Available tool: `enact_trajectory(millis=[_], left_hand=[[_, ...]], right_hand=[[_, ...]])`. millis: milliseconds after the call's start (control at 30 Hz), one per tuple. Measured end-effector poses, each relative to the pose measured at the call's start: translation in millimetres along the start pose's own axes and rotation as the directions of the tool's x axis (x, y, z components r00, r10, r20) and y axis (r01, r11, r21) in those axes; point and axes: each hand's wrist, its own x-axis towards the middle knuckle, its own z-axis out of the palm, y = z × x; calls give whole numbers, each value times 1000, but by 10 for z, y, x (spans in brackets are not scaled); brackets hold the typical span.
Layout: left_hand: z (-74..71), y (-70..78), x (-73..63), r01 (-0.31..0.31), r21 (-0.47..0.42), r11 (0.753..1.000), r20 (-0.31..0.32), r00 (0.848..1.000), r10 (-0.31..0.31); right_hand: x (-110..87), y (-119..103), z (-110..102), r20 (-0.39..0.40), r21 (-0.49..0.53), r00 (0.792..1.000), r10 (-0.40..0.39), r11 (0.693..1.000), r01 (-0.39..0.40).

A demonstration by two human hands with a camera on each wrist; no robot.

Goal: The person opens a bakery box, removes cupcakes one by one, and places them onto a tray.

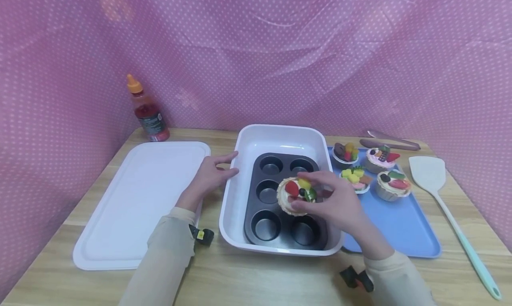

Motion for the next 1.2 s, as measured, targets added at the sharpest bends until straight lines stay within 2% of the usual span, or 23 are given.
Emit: enact_trajectory(millis=[200,367,667,767,900,1200], left_hand=[[-3,-3,7,11,-5,1000,2,1000,-11],[-10,24,3,15,2,1000,3,1000,-15],[3,11,7,7,-1,1000,-2,1000,-7],[7,-8,5,1,-6,1000,2,1000,-1],[4,-26,4,-3,-6,1000,5,1000,3],[-6,-21,27,-22,-23,999,11,1000,22]], right_hand=[[1,17,-228,-60,-8,998,10,1000,-11],[-9,32,-435,-89,10,994,57,998,-56],[-58,178,-737,-217,-18,974,58,998,-63],[-102,206,-788,-224,-51,971,82,994,-96],[-189,263,-843,-209,-87,966,152,981,-173],[-391,569,-990,-191,-127,953,236,957,-262]])
